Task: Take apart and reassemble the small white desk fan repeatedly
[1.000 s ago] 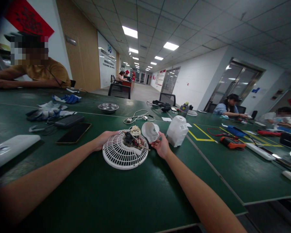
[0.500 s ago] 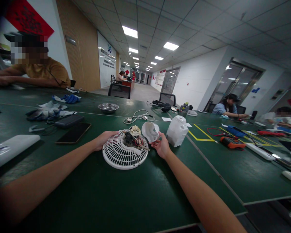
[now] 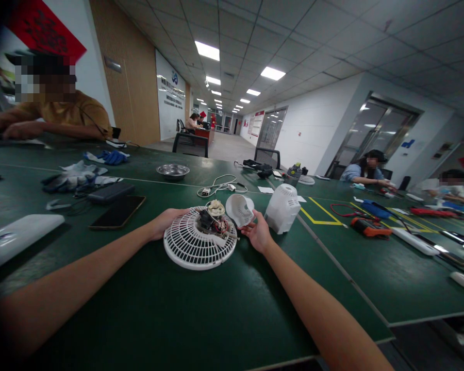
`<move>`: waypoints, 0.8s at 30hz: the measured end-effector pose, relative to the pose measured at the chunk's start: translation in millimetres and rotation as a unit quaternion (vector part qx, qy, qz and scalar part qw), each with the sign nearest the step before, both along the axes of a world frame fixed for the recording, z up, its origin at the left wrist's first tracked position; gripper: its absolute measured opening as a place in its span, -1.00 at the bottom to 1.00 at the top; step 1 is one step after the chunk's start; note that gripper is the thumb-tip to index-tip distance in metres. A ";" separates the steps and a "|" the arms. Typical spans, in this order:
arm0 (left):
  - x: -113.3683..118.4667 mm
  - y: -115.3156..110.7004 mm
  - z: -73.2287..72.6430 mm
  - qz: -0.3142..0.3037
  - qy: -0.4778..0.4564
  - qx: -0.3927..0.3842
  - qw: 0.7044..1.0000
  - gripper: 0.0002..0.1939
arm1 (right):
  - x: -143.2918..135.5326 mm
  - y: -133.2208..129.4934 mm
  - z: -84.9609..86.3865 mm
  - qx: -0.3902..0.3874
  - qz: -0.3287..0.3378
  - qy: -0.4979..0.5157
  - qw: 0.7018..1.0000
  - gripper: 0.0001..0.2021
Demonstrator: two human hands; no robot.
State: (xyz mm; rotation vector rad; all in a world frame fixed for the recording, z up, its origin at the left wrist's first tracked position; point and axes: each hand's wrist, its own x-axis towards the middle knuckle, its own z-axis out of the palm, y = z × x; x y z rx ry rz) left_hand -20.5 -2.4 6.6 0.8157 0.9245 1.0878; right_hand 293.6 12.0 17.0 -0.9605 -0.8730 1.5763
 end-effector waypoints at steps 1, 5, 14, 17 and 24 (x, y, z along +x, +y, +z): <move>0.1 -0.4 0.5 0.000 0.002 -0.001 1.000 -0.83 | -0.1 0.0 0.0 0.000 0.000 -0.001 1.000 -0.72; -0.2 -0.4 0.6 -0.002 0.008 -0.001 1.000 -0.81 | -0.7 -1.0 0.8 0.000 -0.001 -0.001 1.000 -0.72; 0.0 -0.5 -0.2 -0.002 0.003 0.001 1.000 -0.82 | -2.4 -4.0 4.0 -0.001 -0.005 -0.003 1.000 -0.72; 1.3 -1.0 1.1 0.003 0.005 -0.004 1.000 -0.83 | -1.9 -3.4 3.3 -0.002 -0.002 -0.002 1.000 -0.72; 2.4 -0.9 1.4 0.009 0.004 0.000 1.000 -0.84 | -1.1 -2.8 2.8 -0.001 -0.004 0.000 1.000 -0.73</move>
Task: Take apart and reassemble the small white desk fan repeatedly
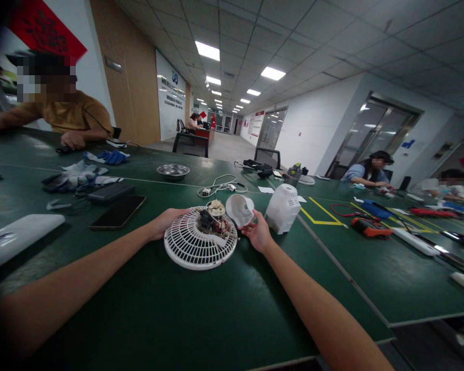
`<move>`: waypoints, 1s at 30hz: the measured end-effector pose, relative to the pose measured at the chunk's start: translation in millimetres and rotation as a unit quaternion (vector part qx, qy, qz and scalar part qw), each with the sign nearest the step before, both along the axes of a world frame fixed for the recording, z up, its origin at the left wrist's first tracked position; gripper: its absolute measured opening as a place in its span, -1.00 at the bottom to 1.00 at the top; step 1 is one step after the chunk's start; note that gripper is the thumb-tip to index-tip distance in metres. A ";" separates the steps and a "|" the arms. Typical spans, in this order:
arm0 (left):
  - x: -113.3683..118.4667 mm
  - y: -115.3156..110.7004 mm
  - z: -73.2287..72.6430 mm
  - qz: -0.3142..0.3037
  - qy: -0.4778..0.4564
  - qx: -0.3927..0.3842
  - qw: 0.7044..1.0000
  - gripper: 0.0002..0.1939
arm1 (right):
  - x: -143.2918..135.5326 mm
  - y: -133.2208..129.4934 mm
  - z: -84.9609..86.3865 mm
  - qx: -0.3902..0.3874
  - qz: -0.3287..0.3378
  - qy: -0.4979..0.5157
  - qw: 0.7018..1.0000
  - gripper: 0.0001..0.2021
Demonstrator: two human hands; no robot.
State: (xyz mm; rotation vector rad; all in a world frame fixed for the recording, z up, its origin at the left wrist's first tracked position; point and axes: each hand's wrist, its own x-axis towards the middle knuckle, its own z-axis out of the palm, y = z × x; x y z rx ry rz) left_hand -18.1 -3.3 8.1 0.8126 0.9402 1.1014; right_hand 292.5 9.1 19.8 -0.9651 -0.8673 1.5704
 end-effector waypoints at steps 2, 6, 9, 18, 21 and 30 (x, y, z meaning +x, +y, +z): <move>-0.7 0.1 -0.4 -0.006 0.000 0.002 1.000 -0.83 | -1.9 -2.4 2.1 0.000 -0.001 -0.002 1.000 -0.72; -2.8 1.5 -2.3 -0.015 0.004 0.004 1.000 -0.82 | -14.1 -16.6 12.3 0.071 -0.038 0.003 0.997 -0.65; -3.6 1.7 -3.1 -0.017 0.008 0.005 1.000 -0.81 | -27.8 -35.6 22.6 0.213 -0.083 -0.054 0.972 -0.41; -1.9 0.2 1.4 0.049 0.183 0.093 0.978 -0.73 | -39.4 -65.1 30.4 0.435 -0.006 -0.372 0.820 -0.25; 0.0 -5.4 12.0 0.128 0.319 0.219 0.913 -0.70 | -36.7 -59.7 28.0 0.463 -0.008 -0.404 0.789 -0.29; 30.4 -39.5 52.4 -0.035 0.369 0.374 0.850 -0.36 | -32.5 -56.5 29.2 0.426 0.034 -0.399 0.811 -0.20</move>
